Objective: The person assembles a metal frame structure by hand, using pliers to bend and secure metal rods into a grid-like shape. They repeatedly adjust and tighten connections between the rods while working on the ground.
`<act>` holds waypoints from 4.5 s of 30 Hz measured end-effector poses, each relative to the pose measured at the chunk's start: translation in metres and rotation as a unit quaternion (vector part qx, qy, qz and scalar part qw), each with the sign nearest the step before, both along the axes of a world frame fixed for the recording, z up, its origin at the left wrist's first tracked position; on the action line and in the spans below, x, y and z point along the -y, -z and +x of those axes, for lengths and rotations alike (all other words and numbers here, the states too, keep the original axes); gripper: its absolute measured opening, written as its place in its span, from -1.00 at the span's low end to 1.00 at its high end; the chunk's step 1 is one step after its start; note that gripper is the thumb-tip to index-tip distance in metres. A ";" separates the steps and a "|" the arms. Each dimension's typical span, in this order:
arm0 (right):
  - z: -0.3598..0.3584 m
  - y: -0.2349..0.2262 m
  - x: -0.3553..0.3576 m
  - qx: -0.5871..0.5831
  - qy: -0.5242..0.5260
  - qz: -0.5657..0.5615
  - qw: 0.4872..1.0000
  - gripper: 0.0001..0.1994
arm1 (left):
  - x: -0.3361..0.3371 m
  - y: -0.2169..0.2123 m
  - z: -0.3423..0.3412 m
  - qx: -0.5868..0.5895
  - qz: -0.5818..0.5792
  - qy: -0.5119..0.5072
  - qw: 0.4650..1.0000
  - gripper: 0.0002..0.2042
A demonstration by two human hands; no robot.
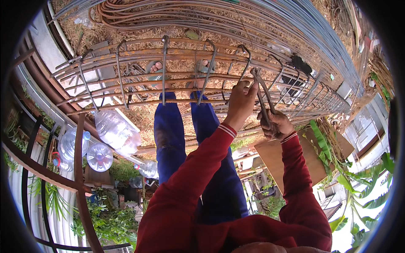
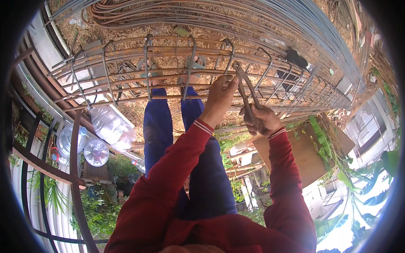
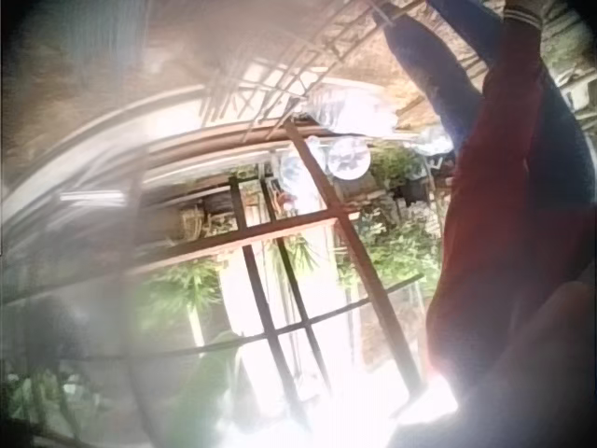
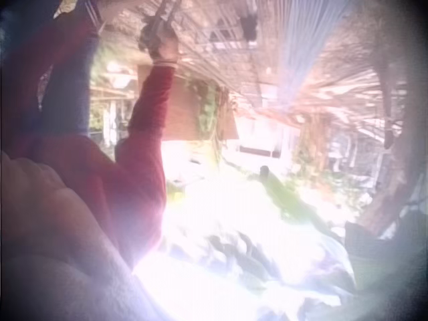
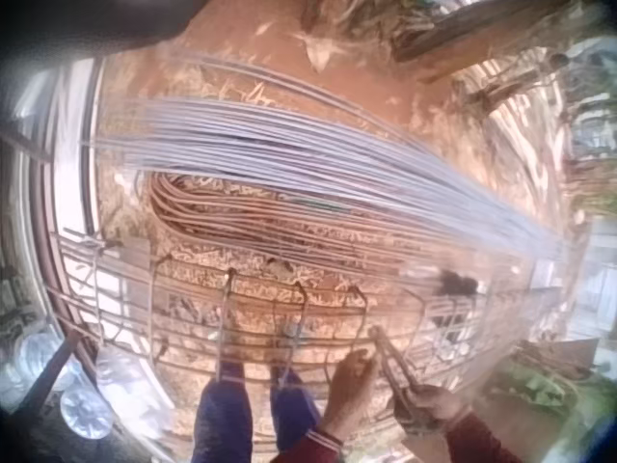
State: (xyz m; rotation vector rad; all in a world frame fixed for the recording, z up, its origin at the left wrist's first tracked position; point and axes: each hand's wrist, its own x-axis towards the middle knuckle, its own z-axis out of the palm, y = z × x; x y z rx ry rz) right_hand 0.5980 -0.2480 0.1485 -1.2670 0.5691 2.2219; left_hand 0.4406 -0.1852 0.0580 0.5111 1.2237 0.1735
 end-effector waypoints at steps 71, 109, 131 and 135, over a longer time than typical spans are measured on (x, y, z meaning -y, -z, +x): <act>-0.277 -0.032 0.038 0.283 -0.075 0.196 0.936 -0.82 | 0.039 -0.083 -0.239 0.037 0.021 -0.208 0.977 -0.85; -0.344 0.030 -0.031 0.436 0.055 0.412 0.798 -0.76 | -0.236 0.124 -0.433 -0.462 0.521 0.326 0.639 -0.57; -0.359 0.043 0.007 0.487 0.161 0.551 0.658 -0.79 | 0.036 0.131 -0.512 -0.158 0.572 0.083 0.800 -0.89; -0.357 0.047 0.003 0.470 0.167 0.568 0.655 -0.79 | 0.195 0.185 -0.589 -0.345 0.320 0.249 0.847 -0.74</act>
